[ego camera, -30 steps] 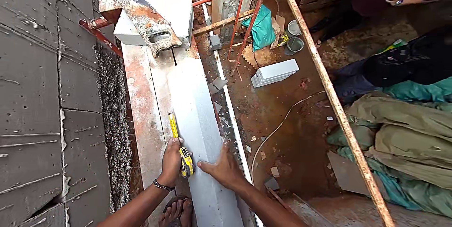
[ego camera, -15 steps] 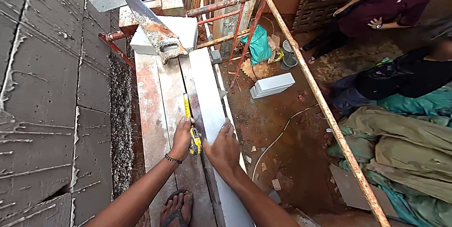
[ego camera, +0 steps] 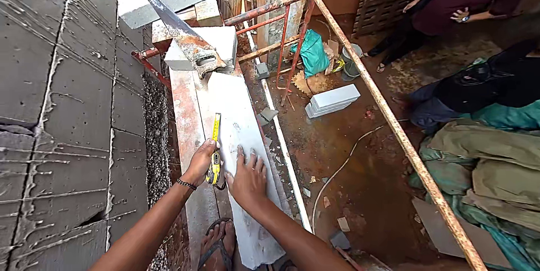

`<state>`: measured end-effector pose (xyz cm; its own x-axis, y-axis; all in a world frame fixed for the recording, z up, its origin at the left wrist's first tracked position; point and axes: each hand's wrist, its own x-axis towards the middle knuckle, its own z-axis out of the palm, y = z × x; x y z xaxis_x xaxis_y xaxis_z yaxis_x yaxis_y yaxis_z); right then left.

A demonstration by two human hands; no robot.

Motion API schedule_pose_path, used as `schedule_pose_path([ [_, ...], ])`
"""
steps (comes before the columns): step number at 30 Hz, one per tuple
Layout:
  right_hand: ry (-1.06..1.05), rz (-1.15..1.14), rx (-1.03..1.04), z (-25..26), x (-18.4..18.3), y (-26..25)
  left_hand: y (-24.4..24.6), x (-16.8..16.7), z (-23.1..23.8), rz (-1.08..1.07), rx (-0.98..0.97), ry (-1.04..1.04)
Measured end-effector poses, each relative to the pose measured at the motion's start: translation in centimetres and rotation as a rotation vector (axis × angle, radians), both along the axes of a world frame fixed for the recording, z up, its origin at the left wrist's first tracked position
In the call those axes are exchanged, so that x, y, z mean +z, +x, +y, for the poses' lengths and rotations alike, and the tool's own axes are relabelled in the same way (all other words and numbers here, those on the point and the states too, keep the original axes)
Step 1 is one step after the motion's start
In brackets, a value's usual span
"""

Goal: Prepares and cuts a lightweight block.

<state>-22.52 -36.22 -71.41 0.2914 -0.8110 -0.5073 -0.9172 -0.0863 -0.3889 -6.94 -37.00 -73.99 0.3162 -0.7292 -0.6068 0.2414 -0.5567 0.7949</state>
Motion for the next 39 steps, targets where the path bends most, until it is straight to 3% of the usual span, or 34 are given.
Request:
schedule_pose_path([
  [6, 0.108, 0.092, -0.106, 2.3, -2.7, -0.2, 1.3, -3.3, 1.0, 0.058, 0.125, 0.075],
  [14, 0.002, 0.169, -0.054, 2.3, -4.0, 0.3, 3.5, -2.7, 1.9, -0.127, -0.021, 0.023],
  [19, -0.273, -0.272, 0.042, -6.0, -1.7, -1.9, 9.4, -0.7, -2.8, -0.637, -0.433, -0.002],
  [24, -0.160, -0.314, 0.313, -19.9, -0.5, 3.9, 14.9, 0.7, -11.7, -0.905, -0.871, 0.025],
  [30, -0.224, -0.190, 0.458, -29.9, -3.0, 12.3, 19.2, -1.0, -20.2, -0.950, -1.038, 0.183],
  [39, -0.163, -0.182, 0.490, -32.7, -5.9, 14.4, 21.0, -3.7, -21.9, -0.777, -1.096, 0.135],
])
